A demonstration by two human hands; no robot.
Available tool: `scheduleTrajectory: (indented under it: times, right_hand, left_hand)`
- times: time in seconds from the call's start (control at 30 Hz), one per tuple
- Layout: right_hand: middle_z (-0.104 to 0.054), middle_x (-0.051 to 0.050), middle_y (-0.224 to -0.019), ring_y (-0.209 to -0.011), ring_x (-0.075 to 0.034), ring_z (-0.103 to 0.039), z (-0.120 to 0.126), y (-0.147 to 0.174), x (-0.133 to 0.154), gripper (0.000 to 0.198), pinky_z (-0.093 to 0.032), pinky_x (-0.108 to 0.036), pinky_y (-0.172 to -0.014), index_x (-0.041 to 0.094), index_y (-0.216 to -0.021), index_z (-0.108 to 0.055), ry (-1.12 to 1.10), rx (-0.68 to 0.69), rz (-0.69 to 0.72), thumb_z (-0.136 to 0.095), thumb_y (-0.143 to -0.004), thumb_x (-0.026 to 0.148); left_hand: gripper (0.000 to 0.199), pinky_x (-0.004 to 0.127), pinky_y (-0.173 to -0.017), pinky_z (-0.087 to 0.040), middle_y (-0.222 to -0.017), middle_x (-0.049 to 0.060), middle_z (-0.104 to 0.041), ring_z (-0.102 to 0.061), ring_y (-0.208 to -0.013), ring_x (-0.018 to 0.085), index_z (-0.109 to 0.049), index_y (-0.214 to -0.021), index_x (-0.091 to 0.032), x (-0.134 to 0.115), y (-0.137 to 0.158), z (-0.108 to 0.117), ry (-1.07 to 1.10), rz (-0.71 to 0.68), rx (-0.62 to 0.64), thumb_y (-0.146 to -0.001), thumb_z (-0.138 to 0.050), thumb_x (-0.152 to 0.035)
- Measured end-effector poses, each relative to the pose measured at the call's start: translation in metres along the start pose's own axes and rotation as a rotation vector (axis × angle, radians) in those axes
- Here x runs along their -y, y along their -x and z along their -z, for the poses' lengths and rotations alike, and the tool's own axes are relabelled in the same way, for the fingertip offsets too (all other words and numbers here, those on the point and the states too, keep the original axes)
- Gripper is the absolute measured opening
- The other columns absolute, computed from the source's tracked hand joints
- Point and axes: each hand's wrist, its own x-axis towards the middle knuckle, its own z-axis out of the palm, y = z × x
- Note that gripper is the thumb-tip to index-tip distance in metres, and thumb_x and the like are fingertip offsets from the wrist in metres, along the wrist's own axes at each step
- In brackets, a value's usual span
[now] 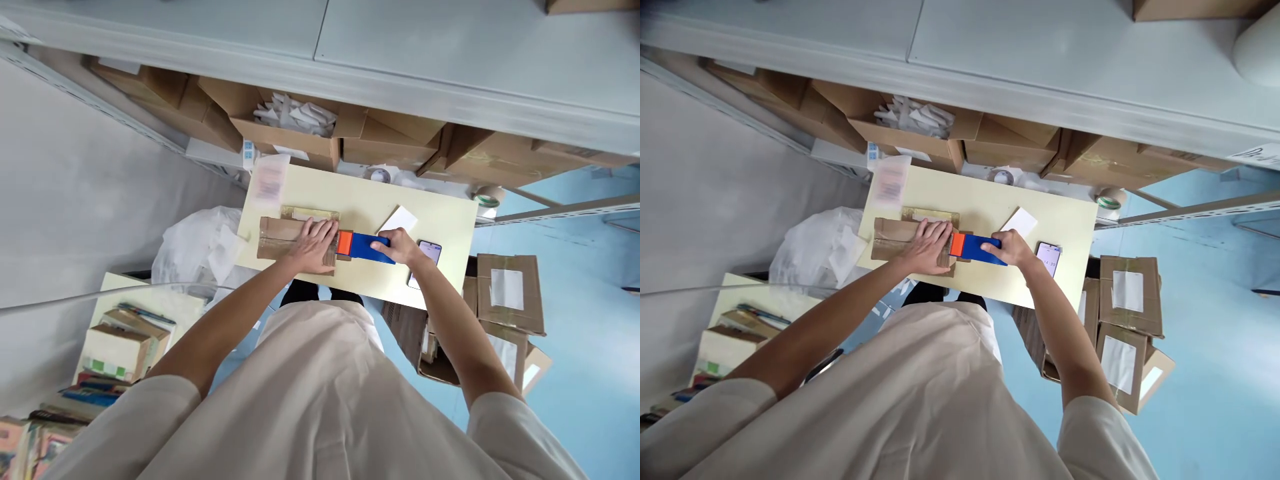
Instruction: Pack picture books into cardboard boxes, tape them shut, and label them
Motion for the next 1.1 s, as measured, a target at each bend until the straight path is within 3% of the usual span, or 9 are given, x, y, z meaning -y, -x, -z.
scheduleTrajectory:
  times: [0.17, 0.27, 0.37, 0.57, 0.63, 0.73, 0.87, 0.97, 1.1]
  right_hand:
    - [-0.042, 0.001, -0.046, -0.046, -0.011, -0.039, 0.026, 0.028, -0.019, 0.057, -0.030, -0.027, -0.050, 0.020, -0.052, -0.046, 0.110, 0.032, -0.133, -0.050, -0.077, 0.071]
    - [-0.053, -0.003, -0.053, -0.056, -0.016, -0.053, 0.033, 0.037, -0.007, 0.055, -0.037, -0.027, -0.054, 0.019, -0.059, -0.057, 0.329, 0.063, -0.269, -0.046, -0.080, 0.069]
    - [-0.067, -0.011, -0.076, -0.077, -0.024, -0.064, 0.018, 0.023, 0.031, 0.056, -0.043, -0.030, -0.064, 0.017, -0.082, -0.069, 0.552, 0.124, -0.397, -0.045, -0.081, 0.067]
    - [-0.070, -0.019, -0.095, -0.089, -0.030, -0.067, -0.032, -0.020, 0.093, 0.040, -0.047, -0.036, -0.073, 0.013, -0.097, -0.070, 0.665, 0.175, -0.417, -0.054, -0.084, 0.047]
    - [-0.070, -0.018, -0.094, -0.089, -0.029, -0.068, -0.040, -0.016, 0.092, 0.037, -0.046, -0.035, -0.074, 0.013, -0.096, -0.070, 0.653, 0.171, -0.424, -0.054, -0.085, 0.044]
    - [-0.070, -0.018, -0.090, -0.085, -0.029, -0.068, -0.047, 0.009, 0.078, 0.050, -0.046, -0.034, -0.071, 0.013, -0.098, -0.068, 0.598, -0.014, -0.554, -0.044, -0.089, 0.056]
    - [-0.069, -0.016, -0.089, -0.081, -0.027, -0.066, -0.071, 0.050, 0.053, 0.049, -0.045, -0.033, -0.070, 0.012, -0.105, -0.062, 0.470, -0.267, -0.664, -0.031, -0.095, 0.049]
    - [-0.067, -0.017, -0.096, -0.088, -0.027, -0.063, -0.104, 0.065, 0.035, 0.037, -0.045, -0.035, -0.077, 0.008, -0.114, -0.057, 0.389, -0.362, -0.606, -0.036, -0.092, 0.030]
    - [-0.066, -0.018, -0.096, -0.090, -0.027, -0.062, -0.148, 0.069, 0.018, 0.040, -0.045, -0.038, -0.081, 0.004, -0.122, -0.052, 0.349, -0.326, -0.663, -0.038, -0.088, 0.020]
  left_hand:
    - [0.110, 0.054, -0.114, 0.006, -0.151, 0.024, -0.028, -0.022, -0.138, 0.039, -0.018, -0.151, -0.006, 0.004, 0.002, -0.001, -0.005, -0.036, -0.021, -0.065, -0.070, -0.054]
    - [0.095, 0.060, -0.111, 0.005, -0.155, 0.017, -0.022, -0.019, -0.139, 0.040, -0.031, -0.148, -0.023, 0.002, 0.002, 0.001, -0.016, -0.074, -0.008, -0.067, -0.071, -0.051]
    - [0.073, 0.066, -0.108, 0.004, -0.158, 0.011, -0.016, -0.016, -0.140, 0.042, -0.047, -0.138, -0.033, -0.001, 0.003, 0.004, -0.053, -0.110, -0.002, -0.070, -0.071, -0.048]
    - [0.046, 0.069, -0.107, -0.001, -0.158, 0.012, -0.019, -0.018, -0.138, 0.044, -0.067, -0.111, -0.024, -0.008, 0.001, 0.003, -0.086, -0.098, -0.013, -0.071, -0.069, -0.046]
    - [0.048, 0.069, -0.106, 0.000, -0.157, 0.013, -0.020, -0.018, -0.138, 0.044, -0.067, -0.112, -0.024, -0.008, 0.000, 0.001, -0.075, -0.075, -0.008, -0.070, -0.070, -0.047]
    - [0.060, 0.070, -0.106, 0.002, -0.159, 0.014, -0.014, -0.014, -0.141, 0.044, -0.062, -0.121, -0.027, -0.006, -0.002, -0.002, -0.023, -0.057, 0.013, -0.069, -0.071, -0.053]
    - [0.088, 0.067, -0.108, 0.000, -0.160, 0.016, -0.003, -0.004, -0.145, 0.041, -0.031, -0.148, -0.028, 0.002, -0.002, -0.001, 0.109, -0.098, -0.005, -0.073, -0.064, -0.061]
    - [0.080, 0.062, -0.112, -0.003, -0.161, 0.015, 0.001, 0.000, -0.147, 0.037, -0.016, -0.153, -0.025, 0.012, 0.012, 0.003, 0.177, -0.088, -0.119, -0.086, -0.051, -0.053]
    - [0.075, 0.064, -0.111, 0.002, -0.161, 0.014, 0.000, 0.003, -0.146, 0.038, -0.018, -0.152, -0.022, 0.038, 0.059, -0.002, 0.217, 0.098, -0.335, -0.089, -0.046, -0.049]
